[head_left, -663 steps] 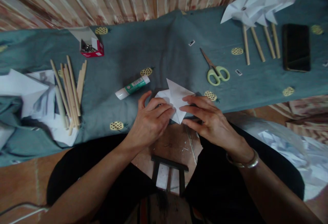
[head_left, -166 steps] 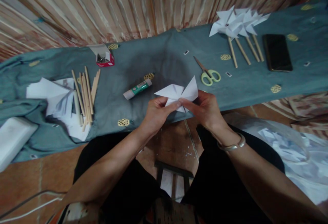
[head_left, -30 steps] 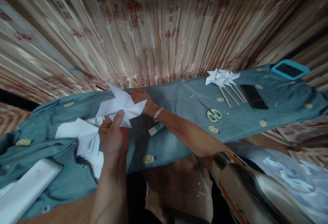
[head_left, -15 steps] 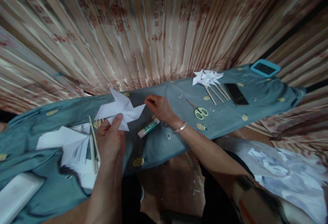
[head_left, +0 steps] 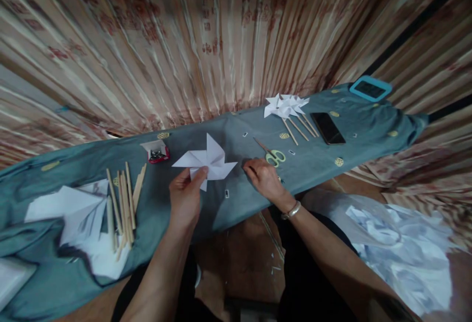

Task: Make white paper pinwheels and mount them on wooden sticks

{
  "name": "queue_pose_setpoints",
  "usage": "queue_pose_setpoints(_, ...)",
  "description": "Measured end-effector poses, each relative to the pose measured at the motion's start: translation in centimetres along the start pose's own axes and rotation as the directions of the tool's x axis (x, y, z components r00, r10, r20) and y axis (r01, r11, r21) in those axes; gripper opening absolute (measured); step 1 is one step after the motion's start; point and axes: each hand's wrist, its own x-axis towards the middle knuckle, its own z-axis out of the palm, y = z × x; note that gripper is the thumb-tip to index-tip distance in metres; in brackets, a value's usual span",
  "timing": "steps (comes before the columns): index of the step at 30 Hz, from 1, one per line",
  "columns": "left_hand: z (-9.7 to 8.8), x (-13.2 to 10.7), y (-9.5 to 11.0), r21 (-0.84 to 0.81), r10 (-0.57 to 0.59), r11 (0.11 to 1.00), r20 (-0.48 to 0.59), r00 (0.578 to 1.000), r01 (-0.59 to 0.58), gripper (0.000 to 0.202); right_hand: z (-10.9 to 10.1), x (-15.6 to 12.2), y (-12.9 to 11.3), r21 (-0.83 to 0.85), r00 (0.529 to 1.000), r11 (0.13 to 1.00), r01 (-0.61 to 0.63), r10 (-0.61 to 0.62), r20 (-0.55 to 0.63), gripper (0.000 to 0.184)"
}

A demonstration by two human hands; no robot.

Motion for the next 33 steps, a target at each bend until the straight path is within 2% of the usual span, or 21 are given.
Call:
queue_pose_setpoints(7, 0.9, 0.2, -0.5, 0.008, 0.016, 1.000, -0.008, 1.000, -0.016, 0.023, 0.1, -0.9, 0.0, -0.044, 0.994, 0.994, 0.102, -0.100, 0.037, 0.024)
queue_pose_setpoints(13, 1.5, -0.2, -0.6, 0.003, 0.005, 1.000, -0.013, 1.000, -0.005, 0.025, 0.0, -1.6, 0.1, -0.015, 0.992, 0.992, 0.122, -0.121, 0.037, 0.025)
queue_pose_setpoints(18, 1.5, -0.5, -0.9, -0.005, -0.004, 1.000, 0.014, 1.000, 0.004, 0.021, -0.2, -1.5, 0.0, 0.174, 0.999, 0.985, -0.017, 0.023, -0.032, 0.015)
queue_pose_setpoints(23, 1.5, -0.8, -1.1, 0.009, 0.003, 1.000, 0.035, 0.999, -0.003, 0.019, 0.1, -1.2, 0.1, 0.209, 0.995, 0.975, -0.078, 0.089, -0.042, 0.015)
queue_pose_setpoints(29, 1.6, -1.0, -1.2, 0.026, -0.026, 0.999, 0.044, 0.999, 0.025, 0.018, 0.4, -1.3, 0.2, 0.225, 0.995, 0.971, -0.080, 0.093, -0.045, 0.009)
queue_pose_setpoints(33, 1.5, -0.9, -1.4, 0.041, -0.029, 0.999, 0.034, 0.999, 0.028, 0.018, 0.3, -1.4, 0.3, 0.217, 0.998, 0.975, -0.035, 0.045, -0.042, 0.011)
